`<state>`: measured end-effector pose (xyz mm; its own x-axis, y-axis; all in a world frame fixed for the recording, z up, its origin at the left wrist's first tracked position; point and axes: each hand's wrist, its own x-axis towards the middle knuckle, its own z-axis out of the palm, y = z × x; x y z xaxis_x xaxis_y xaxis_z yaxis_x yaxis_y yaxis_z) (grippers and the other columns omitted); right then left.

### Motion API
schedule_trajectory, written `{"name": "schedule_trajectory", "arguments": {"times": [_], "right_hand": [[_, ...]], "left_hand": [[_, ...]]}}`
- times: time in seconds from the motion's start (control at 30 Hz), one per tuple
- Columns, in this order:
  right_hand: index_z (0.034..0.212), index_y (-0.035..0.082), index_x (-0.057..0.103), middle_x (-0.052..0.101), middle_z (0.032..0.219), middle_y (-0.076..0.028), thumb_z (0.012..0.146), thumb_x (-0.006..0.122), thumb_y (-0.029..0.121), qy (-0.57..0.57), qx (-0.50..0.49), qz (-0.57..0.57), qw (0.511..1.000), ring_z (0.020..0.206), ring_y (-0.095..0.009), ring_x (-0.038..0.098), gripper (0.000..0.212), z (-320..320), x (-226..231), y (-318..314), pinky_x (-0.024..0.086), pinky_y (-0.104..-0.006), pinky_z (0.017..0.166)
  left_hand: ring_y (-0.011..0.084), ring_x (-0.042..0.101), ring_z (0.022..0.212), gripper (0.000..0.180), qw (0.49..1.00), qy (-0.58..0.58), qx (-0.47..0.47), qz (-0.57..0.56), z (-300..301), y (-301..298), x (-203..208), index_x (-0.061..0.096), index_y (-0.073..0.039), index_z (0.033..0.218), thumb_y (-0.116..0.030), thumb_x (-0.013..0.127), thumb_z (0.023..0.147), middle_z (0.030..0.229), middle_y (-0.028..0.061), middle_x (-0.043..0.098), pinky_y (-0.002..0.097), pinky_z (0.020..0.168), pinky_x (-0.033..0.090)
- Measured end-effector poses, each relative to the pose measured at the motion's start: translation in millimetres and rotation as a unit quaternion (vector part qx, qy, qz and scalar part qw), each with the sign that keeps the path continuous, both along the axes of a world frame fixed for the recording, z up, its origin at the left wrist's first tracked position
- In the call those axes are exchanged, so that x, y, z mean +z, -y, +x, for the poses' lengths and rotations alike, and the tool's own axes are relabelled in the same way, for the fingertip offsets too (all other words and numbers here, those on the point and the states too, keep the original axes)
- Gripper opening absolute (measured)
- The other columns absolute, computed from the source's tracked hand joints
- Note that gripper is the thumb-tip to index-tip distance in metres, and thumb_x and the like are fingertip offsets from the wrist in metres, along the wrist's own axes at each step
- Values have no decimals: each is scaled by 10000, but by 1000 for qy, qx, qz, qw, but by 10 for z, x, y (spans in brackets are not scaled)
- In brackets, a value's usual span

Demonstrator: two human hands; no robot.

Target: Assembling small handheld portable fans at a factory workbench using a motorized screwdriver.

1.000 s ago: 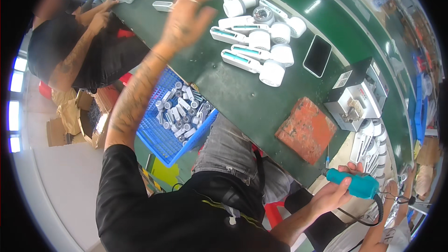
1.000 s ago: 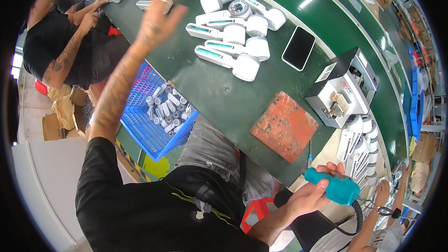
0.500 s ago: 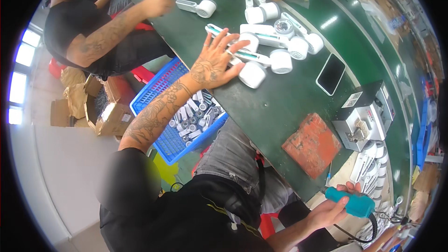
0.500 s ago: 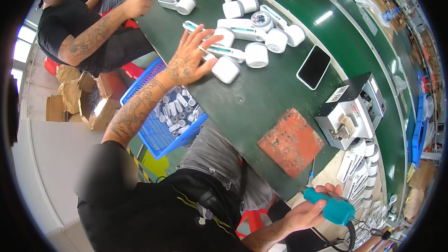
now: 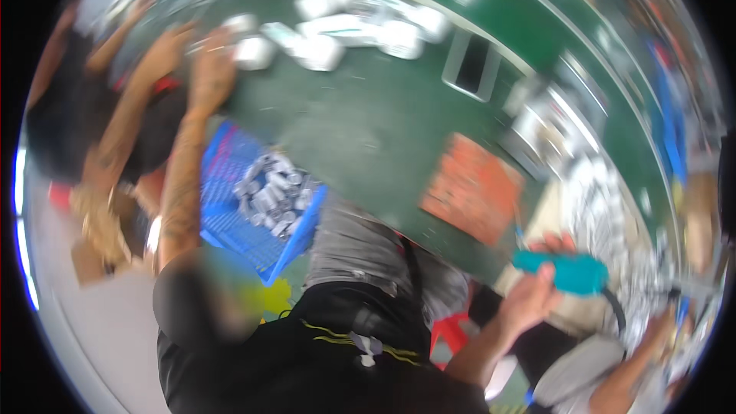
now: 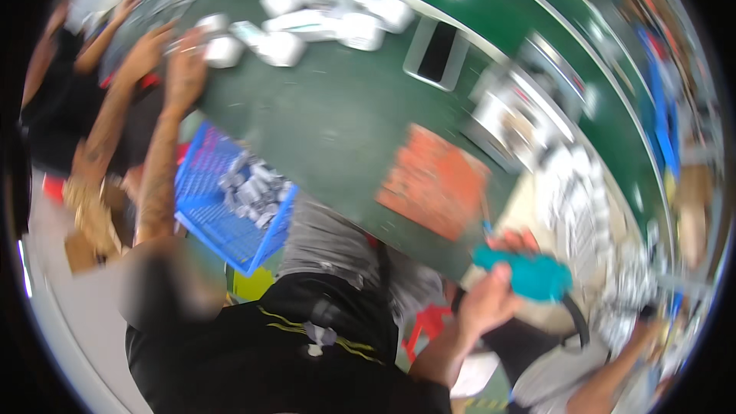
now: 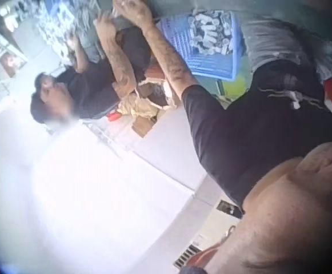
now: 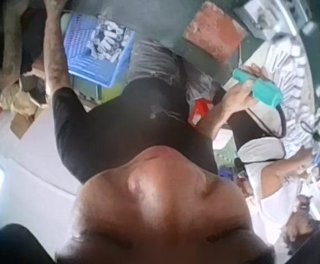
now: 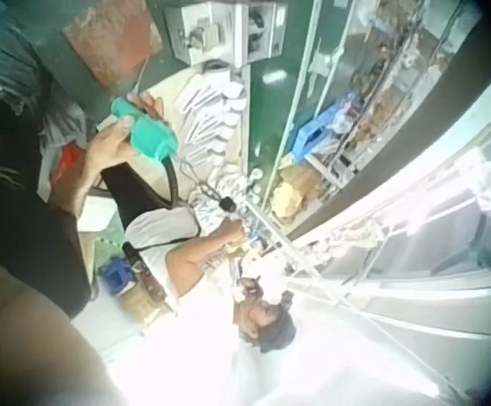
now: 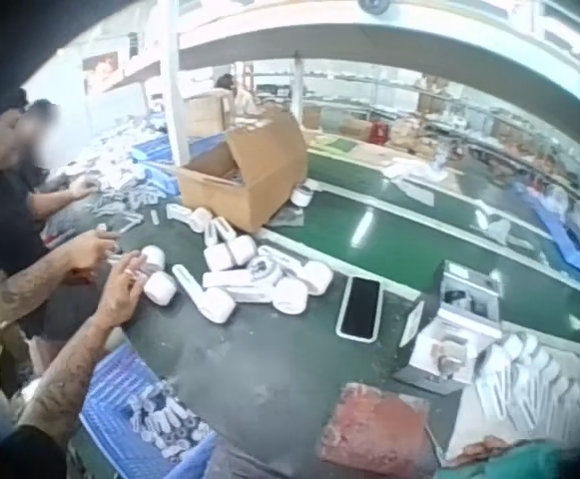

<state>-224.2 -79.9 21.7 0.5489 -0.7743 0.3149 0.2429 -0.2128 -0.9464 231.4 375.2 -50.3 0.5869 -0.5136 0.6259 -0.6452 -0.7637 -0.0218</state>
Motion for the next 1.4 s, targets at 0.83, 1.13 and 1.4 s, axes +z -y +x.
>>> {"name": "schedule_trajectory", "arguments": {"times": [0.83,1.13,1.4], "right_hand": [[1357,-117,476,669,909,-136,909,714,530,-61,-167,-34,984,843,-203,639,822,-943,334,392,489,-329,787],[1340,-119,485,639,859,-103,905,707,514,-81,-106,40,990,813,-190,612,800,-780,202,374,474,-328,755],[1292,-126,508,601,872,-121,912,684,507,-36,-41,47,997,801,-244,604,760,-296,132,199,473,-361,752]], "left_hand": [[385,684,932,648,881,-273,-377,80,-3090,5437,385,551,-3,1369,-544,487,1019,988,186,724,483,853,521],[321,675,844,406,880,-210,-423,42,-3160,4200,1030,578,-82,1289,-168,725,921,907,147,696,382,733,534],[361,646,1042,301,861,-326,-384,-70,-2726,3640,699,660,-61,1138,-111,755,856,1096,120,677,437,896,522]]}}
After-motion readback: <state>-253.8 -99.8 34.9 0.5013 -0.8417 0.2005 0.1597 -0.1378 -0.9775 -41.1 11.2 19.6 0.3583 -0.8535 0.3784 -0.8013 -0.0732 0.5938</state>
